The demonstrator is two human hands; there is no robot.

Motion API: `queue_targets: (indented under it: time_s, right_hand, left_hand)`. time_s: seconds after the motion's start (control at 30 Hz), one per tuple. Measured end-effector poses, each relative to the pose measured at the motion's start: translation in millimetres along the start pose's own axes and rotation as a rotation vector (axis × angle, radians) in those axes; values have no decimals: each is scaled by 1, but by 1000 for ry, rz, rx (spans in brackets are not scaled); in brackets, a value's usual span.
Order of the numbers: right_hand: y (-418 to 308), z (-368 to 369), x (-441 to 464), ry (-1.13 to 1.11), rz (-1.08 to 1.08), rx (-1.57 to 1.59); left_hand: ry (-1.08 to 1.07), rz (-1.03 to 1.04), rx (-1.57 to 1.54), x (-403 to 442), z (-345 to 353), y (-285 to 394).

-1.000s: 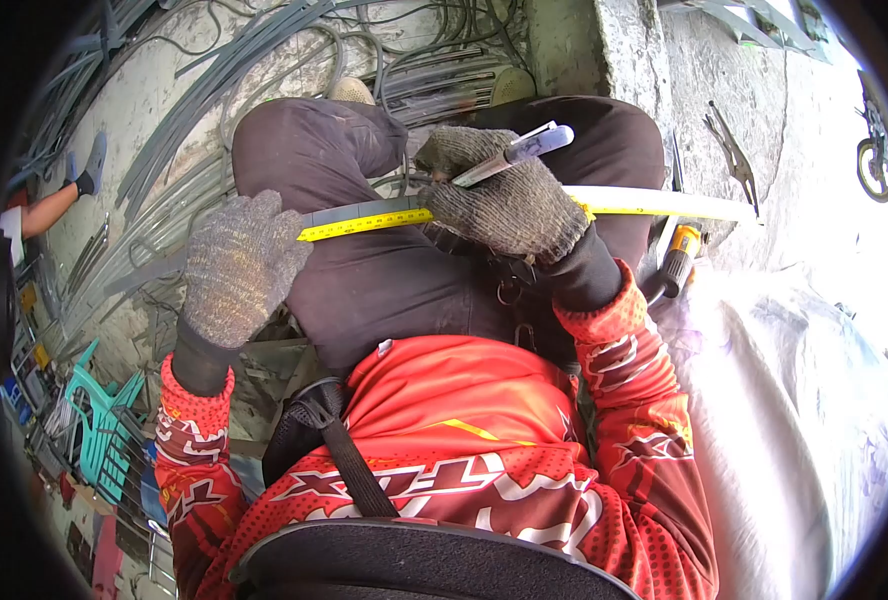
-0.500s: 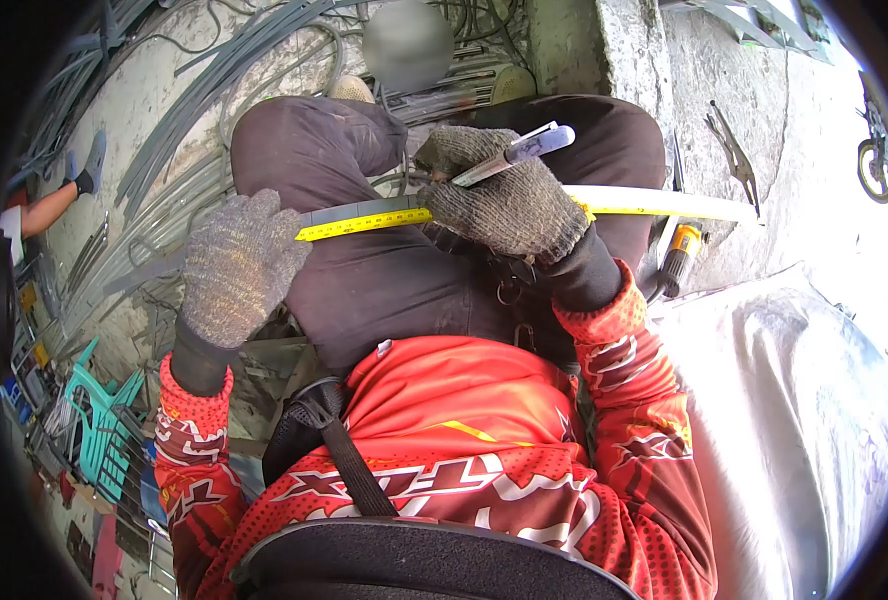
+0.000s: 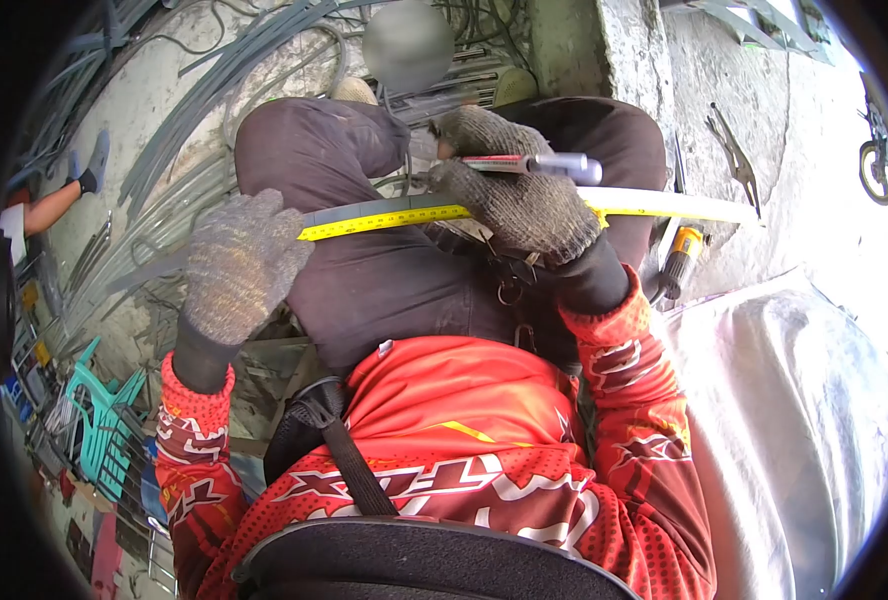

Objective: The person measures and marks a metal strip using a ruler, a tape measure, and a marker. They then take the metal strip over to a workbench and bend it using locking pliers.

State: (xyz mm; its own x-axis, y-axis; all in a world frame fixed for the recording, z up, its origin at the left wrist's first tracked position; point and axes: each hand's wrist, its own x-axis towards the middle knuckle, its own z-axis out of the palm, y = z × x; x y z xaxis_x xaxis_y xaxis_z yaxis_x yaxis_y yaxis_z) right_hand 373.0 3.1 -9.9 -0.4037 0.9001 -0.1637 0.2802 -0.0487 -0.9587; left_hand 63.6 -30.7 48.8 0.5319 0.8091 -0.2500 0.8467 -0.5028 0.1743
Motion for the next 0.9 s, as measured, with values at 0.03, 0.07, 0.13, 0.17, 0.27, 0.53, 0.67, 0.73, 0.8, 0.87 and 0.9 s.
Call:
queue_targets:
  time_s: [0.03, 0.07, 0.13, 0.17, 0.27, 0.53, 0.67, 0.73, 0.8, 0.87, 0.9]
  right_hand:
    - [-3, 0, -1, 47, -24, -7]
    - [3, -2, -1, 48, -26, -6]
    - [24, -8, -1, 4, -268, -241]
    - [26, -7, -1, -30, -243, -292]
    - [24, -4, 0, -19, -284, -466]
    - [46, 5, -10, 111, -411, -478]
    - [35, -31, -27, 110, -284, -417]
    - [42, -58, -33, 79, -252, -441]
    - [53, -73, -42, 117, -226, -444]
    - [65, -67, -45, 144, -288, -478]
    - [67, -67, -43, 159, -355, -504]
  left_hand:
    - [-12, -7, -2, 1, 0, 0]
    - [-25, -13, -4, 1, 0, 0]
    - [-18, -12, 9, 2, 4, -1]
    - [-8, -10, 21, 2, 5, -2]
    - [9, 5, 17, 4, 5, -3]
    - [59, 36, 28, 9, 2, 6]
    - [201, 117, 78, 22, 14, 32]
    - [261, 161, 68, 34, 16, 56]
    - [192, 158, 93, 46, 16, 78]
    - [209, 209, 122, 51, 31, 79]
    - [185, 182, 59, 53, 32, 78]
